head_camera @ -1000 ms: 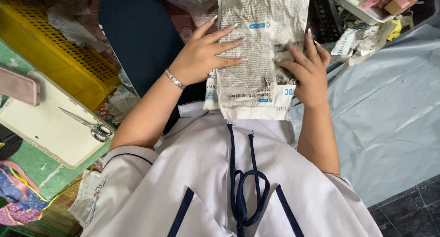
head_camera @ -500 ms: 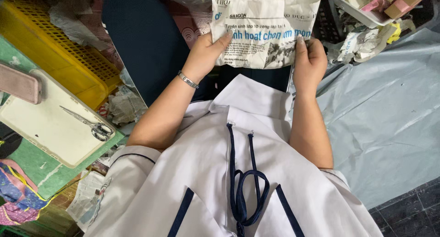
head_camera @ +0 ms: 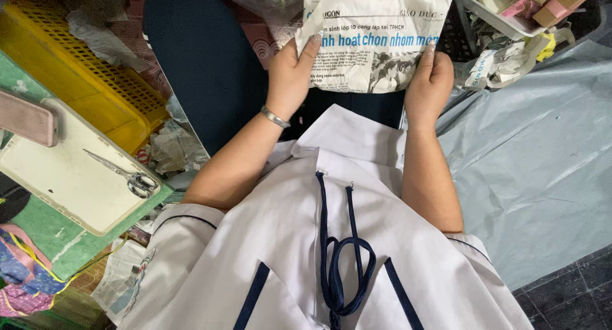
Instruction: The person folds newspaper sheets and uses them to wrap small ceramic dishes and bowls. They handle the items one at a time, folding the paper around each piece and placing the wrapped items on a nearby surface.
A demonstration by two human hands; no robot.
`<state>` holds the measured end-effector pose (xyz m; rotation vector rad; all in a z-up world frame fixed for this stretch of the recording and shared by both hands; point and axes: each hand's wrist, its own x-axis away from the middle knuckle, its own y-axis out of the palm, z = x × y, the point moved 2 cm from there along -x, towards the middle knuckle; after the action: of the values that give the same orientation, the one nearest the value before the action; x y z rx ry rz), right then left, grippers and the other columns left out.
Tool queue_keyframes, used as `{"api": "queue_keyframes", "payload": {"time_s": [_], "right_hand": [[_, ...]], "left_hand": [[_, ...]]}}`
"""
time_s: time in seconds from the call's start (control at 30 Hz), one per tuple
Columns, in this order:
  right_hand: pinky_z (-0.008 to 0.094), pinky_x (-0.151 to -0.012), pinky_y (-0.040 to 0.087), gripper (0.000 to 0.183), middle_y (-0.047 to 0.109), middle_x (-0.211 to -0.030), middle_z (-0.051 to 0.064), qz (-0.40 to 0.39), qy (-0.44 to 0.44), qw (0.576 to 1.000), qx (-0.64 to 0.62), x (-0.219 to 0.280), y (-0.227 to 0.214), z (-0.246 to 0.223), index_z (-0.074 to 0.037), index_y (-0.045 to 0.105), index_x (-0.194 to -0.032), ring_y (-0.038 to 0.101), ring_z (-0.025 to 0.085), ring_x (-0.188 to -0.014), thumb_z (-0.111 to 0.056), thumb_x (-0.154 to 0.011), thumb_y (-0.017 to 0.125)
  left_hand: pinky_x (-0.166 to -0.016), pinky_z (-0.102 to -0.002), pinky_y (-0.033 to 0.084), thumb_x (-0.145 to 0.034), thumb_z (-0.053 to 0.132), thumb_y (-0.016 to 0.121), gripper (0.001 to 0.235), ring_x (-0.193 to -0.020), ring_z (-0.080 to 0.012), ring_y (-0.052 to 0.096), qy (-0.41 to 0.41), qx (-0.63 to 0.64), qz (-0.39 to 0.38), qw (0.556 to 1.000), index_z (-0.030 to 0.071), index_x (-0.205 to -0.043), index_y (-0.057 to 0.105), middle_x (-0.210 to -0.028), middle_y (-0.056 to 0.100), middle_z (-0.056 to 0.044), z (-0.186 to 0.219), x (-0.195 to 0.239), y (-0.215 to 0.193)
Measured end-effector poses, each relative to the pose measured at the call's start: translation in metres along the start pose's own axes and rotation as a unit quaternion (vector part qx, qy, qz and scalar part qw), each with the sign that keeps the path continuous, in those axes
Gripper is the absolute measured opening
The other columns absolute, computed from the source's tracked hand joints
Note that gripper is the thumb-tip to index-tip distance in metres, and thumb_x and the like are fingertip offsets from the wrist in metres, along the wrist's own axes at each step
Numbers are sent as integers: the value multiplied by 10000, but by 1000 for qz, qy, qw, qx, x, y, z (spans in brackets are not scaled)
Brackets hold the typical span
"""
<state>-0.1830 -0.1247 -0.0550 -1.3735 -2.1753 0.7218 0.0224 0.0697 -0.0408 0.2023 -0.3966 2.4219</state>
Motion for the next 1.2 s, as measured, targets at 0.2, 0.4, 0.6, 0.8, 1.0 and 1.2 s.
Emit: {"api": "queue_keyframes", "payload": {"time_s": [0.2,0.4,0.6,0.8,1.0,1.2], "right_hand": [[293,-861,529,260,687,-1050,79,-52,2,985,-166,-2,-5,-18,34,555,-1154,632,143,-959,-160,-1044,687],[281,-939,543,247,739,-1151,52,-186,185,887,-381,4,-8,-14,11,657,-1236,667,118,-1025,-143,-1044,676],[261,-933,505,257,722,-1172,28,-95,74,948,-295,16,-4,-13,3,653,-1300,613,80,-1034,-162,-1110,601],[271,-989,496,303,690,-1250,59,-95,58,942,-318,4,-4,-38,29,604,-1328,625,103,-1107,-148,-1082,591],[359,-1007,549,285,684,-1275,115,-159,151,832,-510,5,-10,-38,29,549,-1342,665,192,-1125,-80,-1081,580],[423,-995,593,272,691,-1245,118,-135,144,748,-634,21,0,-37,8,550,-1293,694,249,-1134,-43,-1030,596]], "left_hand": [[-620,-358,551,-1046,433,561,434,-681,-253,752,-9,-133,31,991,40,-1144,718,-812,771,-138,19,2,6],[-558,-408,526,-1023,367,641,334,-648,-308,718,113,-187,35,975,59,-1118,731,-740,705,-157,36,3,-19],[-577,-432,507,-931,292,754,226,-676,-347,681,189,-248,47,949,69,-943,719,-750,683,-163,51,3,-32],[-547,-397,477,-887,204,799,189,-604,-300,644,194,-199,57,959,52,-848,694,-687,630,-168,72,-10,-49],[-802,-348,518,-1038,146,721,174,-863,-194,641,60,-26,109,992,22,-1131,643,-961,687,-131,54,0,-44],[-1222,-336,318,-1054,92,660,736,-1485,-176,297,176,238,-49,954,34,-1560,129,-1593,267,-74,52,43,-6]]}}
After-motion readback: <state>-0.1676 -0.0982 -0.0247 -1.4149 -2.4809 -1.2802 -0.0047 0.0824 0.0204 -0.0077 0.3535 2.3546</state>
